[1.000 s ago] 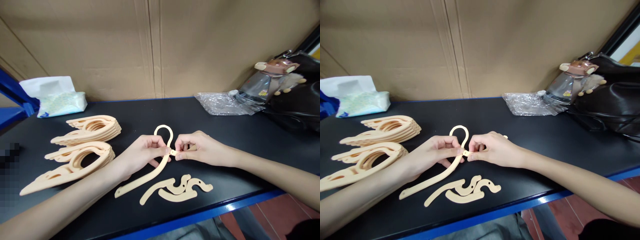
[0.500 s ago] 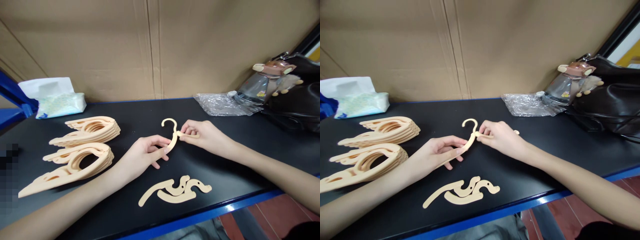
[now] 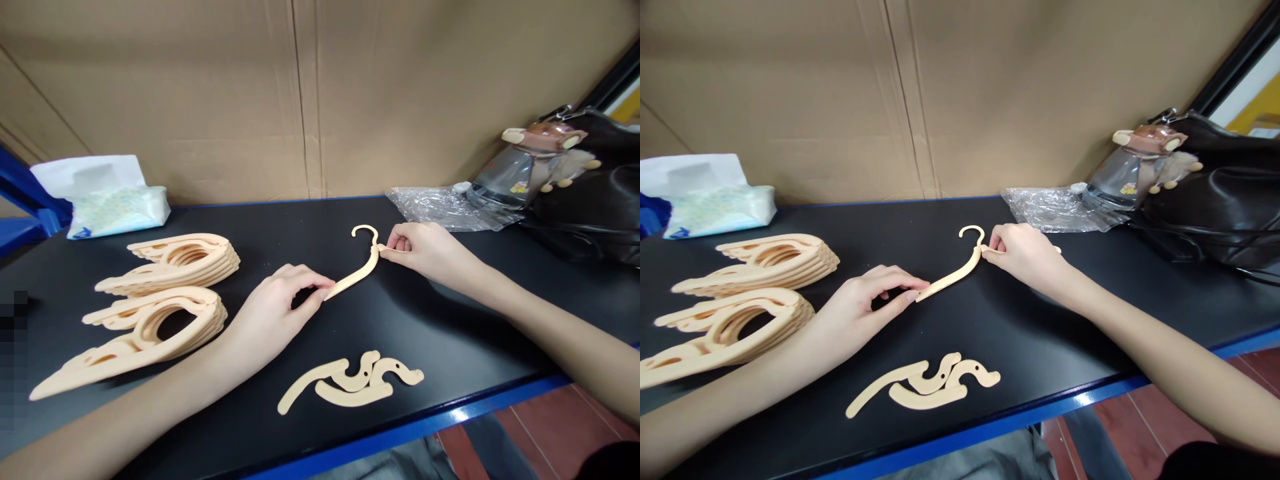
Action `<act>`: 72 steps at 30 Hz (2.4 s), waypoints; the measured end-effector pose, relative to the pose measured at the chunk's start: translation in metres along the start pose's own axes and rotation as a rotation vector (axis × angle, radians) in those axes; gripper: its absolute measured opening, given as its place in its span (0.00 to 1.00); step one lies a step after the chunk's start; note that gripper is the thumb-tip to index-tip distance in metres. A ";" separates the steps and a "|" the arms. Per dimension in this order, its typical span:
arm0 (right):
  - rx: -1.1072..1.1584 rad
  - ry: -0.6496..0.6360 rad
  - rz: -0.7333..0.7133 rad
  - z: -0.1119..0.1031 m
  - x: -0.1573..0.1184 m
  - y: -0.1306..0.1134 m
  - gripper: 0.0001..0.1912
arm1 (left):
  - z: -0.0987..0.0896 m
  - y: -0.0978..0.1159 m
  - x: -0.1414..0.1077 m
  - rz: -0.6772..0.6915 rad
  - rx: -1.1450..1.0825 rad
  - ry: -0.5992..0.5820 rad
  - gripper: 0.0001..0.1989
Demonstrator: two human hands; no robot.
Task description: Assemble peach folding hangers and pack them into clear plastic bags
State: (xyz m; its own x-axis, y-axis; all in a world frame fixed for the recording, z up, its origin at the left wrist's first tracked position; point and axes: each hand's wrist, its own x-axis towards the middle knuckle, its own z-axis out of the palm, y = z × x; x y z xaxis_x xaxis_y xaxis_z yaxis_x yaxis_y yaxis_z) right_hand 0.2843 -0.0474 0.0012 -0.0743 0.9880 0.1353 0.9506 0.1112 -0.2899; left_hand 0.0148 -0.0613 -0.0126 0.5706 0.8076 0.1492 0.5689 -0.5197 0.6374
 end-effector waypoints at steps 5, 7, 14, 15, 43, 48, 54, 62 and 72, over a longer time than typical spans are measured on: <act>-0.111 -0.027 0.027 -0.004 -0.002 0.000 0.16 | 0.002 0.005 -0.005 0.088 0.069 -0.021 0.10; -0.141 -0.039 0.016 -0.005 -0.002 0.000 0.15 | 0.002 0.007 -0.006 0.131 0.102 -0.018 0.10; -0.276 0.097 -0.167 -0.006 -0.014 -0.008 0.13 | -0.003 0.019 -0.016 0.414 0.300 -0.054 0.11; -0.273 0.135 -0.234 -0.007 -0.016 -0.011 0.12 | -0.002 0.021 -0.017 0.448 0.314 -0.086 0.13; 0.096 -0.048 -0.766 0.021 -0.016 -0.026 0.12 | 0.024 0.010 -0.008 0.502 0.455 -0.042 0.04; 0.213 -0.095 -0.687 0.016 -0.014 -0.022 0.11 | 0.016 0.004 -0.005 0.400 0.349 -0.033 0.06; 0.357 -0.152 -0.540 0.012 -0.011 -0.018 0.10 | 0.009 -0.009 0.002 0.177 0.088 0.017 0.01; 0.445 -0.233 -0.475 0.014 -0.012 -0.020 0.07 | 0.006 -0.006 0.007 -0.003 -0.107 0.065 0.04; 0.521 -0.236 -0.447 0.019 -0.012 -0.021 0.06 | 0.006 -0.003 0.007 -0.031 -0.189 0.035 0.05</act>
State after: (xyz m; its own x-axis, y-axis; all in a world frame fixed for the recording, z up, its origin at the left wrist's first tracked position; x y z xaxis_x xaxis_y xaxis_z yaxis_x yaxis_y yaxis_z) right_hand 0.2595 -0.0592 -0.0118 -0.5413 0.8264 0.1551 0.5517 0.4883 -0.6762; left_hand 0.0207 -0.0554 -0.0179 0.5318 0.8334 0.1507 0.4631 -0.4352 0.7721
